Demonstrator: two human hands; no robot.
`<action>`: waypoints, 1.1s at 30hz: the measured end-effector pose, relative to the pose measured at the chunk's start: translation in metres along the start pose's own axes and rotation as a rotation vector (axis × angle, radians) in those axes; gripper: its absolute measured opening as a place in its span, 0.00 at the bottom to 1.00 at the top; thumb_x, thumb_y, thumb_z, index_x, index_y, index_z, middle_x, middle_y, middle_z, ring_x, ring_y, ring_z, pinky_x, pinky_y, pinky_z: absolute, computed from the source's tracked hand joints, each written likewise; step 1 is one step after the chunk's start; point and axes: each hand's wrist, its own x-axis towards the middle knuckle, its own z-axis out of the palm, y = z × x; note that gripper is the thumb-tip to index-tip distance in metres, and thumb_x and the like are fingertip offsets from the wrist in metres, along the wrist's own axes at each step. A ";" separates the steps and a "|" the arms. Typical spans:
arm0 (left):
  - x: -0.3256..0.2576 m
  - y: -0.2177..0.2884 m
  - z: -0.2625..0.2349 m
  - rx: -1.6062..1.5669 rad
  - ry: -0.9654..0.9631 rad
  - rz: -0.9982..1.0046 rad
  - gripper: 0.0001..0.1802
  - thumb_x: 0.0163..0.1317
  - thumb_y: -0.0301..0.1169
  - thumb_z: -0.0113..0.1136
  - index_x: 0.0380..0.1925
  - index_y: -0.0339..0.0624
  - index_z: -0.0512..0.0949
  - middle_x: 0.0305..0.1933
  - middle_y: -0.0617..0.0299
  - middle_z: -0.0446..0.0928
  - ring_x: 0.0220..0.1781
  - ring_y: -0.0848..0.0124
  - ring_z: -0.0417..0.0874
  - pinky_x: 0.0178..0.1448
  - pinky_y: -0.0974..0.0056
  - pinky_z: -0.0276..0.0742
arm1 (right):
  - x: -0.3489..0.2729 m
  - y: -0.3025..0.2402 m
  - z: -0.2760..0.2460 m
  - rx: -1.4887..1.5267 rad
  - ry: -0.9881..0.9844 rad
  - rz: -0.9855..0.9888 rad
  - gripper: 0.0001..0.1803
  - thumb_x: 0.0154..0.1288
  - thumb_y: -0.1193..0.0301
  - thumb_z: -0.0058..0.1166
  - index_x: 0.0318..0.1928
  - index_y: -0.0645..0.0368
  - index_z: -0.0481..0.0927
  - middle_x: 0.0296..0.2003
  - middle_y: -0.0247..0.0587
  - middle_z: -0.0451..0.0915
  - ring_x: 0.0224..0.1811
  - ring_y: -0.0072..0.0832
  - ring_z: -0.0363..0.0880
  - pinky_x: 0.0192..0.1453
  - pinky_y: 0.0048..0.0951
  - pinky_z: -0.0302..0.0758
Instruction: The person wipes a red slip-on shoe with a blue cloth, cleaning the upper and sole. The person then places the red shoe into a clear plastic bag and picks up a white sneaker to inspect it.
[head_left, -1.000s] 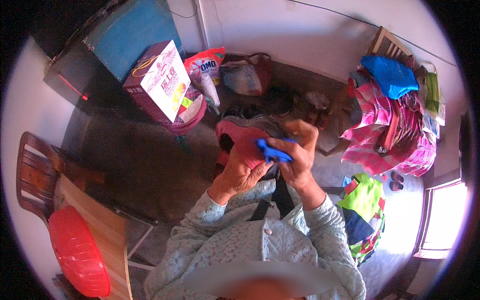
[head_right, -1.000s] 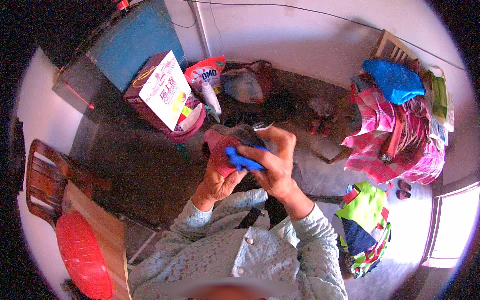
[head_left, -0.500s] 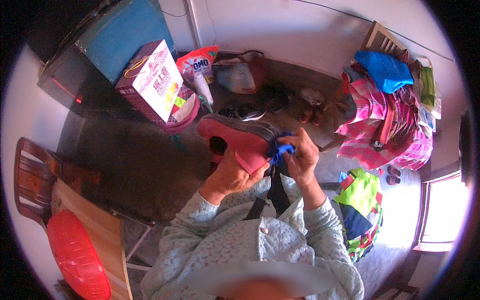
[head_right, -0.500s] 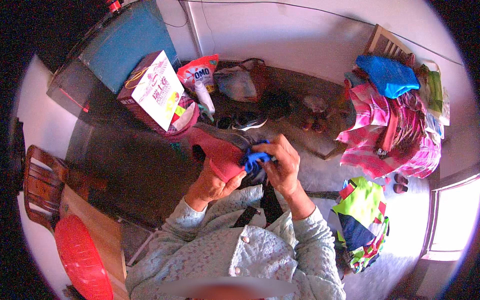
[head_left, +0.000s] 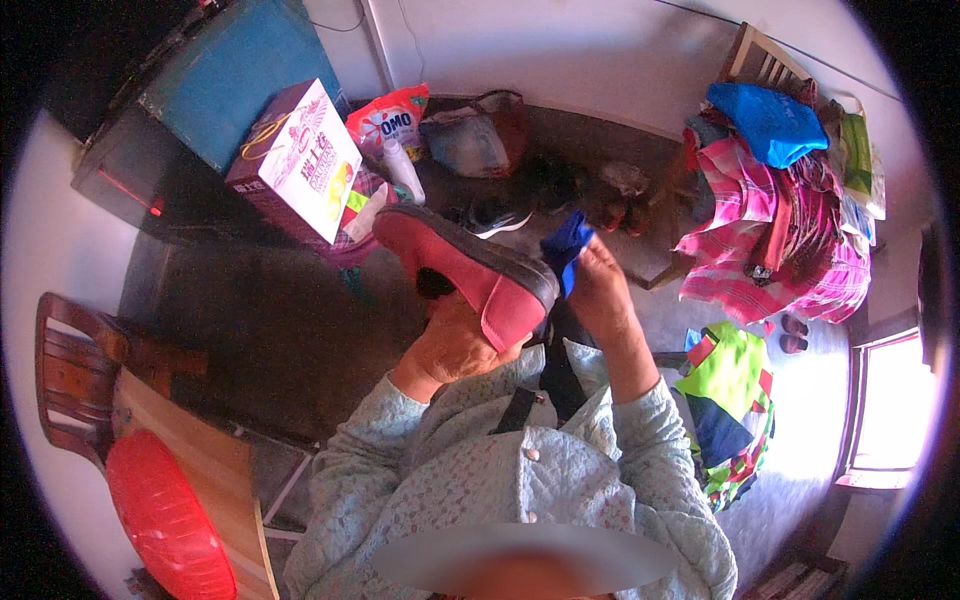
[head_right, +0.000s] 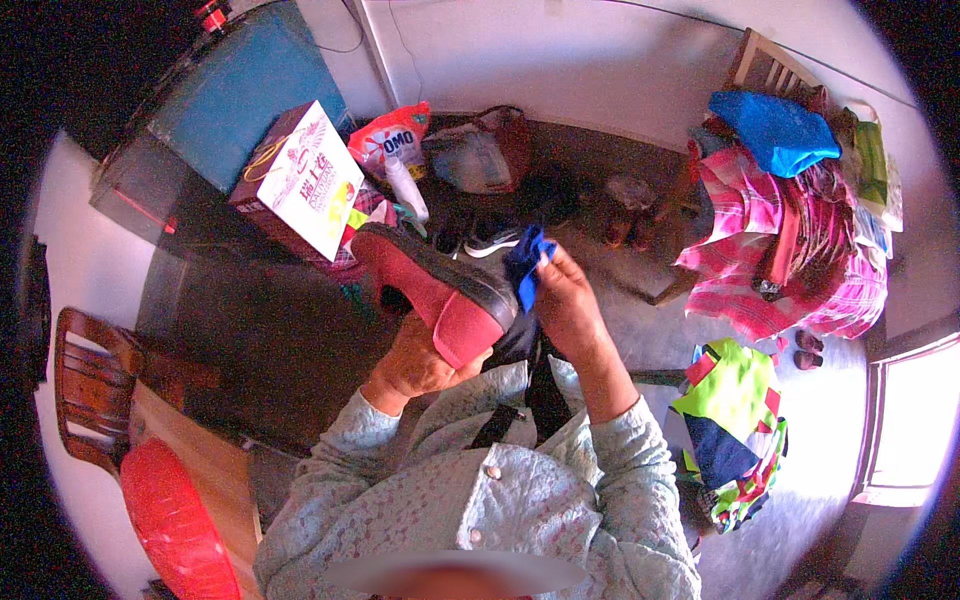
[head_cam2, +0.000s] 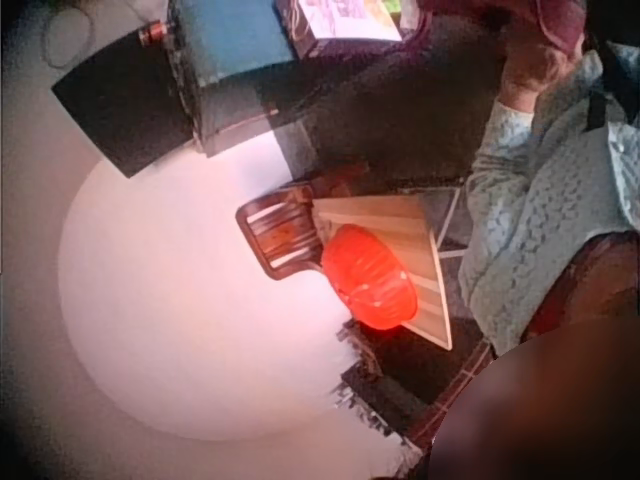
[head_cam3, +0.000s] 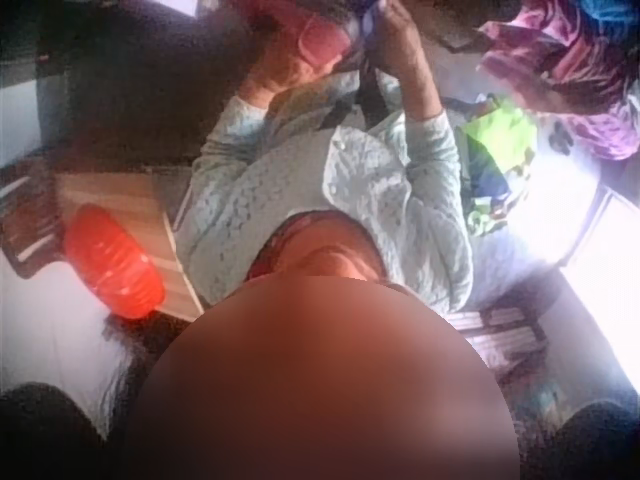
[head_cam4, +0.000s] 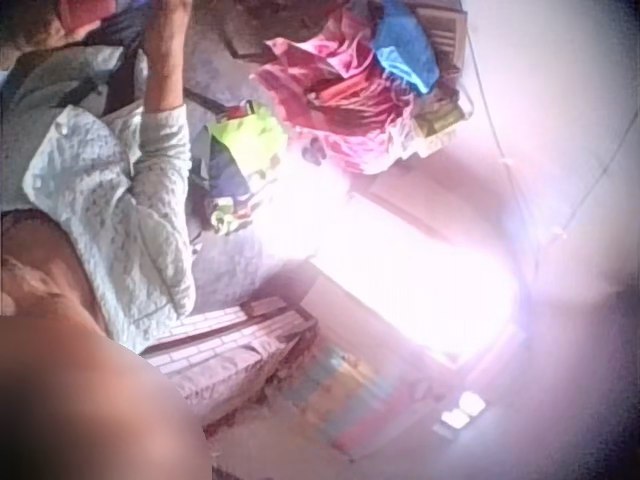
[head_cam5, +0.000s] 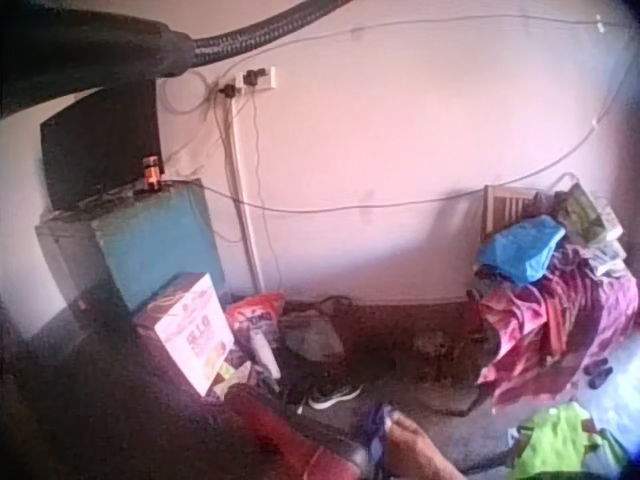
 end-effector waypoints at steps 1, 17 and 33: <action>0.000 -0.002 0.002 -0.012 -0.005 0.009 0.18 0.51 0.33 0.59 0.44 0.43 0.75 0.49 0.52 0.75 0.52 0.49 0.74 0.60 0.44 0.64 | -0.008 0.002 0.002 0.021 -0.003 0.080 0.15 0.69 0.68 0.45 0.53 0.58 0.71 0.47 0.35 0.77 0.49 0.25 0.75 0.57 0.29 0.69; -0.018 0.010 0.017 -0.675 0.273 -0.560 0.17 0.60 0.35 0.57 0.46 0.38 0.72 0.41 0.57 0.75 0.46 0.62 0.76 0.52 0.61 0.69 | -0.024 0.036 0.025 -0.282 0.114 -0.236 0.17 0.50 0.73 0.61 0.40 0.54 0.69 0.39 0.29 0.70 0.42 0.19 0.67 0.50 0.22 0.64; -0.020 0.011 0.006 -0.617 -0.024 -0.342 0.32 0.52 0.38 0.63 0.55 0.36 0.66 0.60 0.45 0.61 0.65 0.50 0.59 0.69 0.54 0.49 | -0.038 -0.009 0.013 -1.131 -0.209 -0.399 0.13 0.49 0.66 0.66 0.32 0.58 0.79 0.28 0.36 0.73 0.33 0.31 0.71 0.38 0.29 0.68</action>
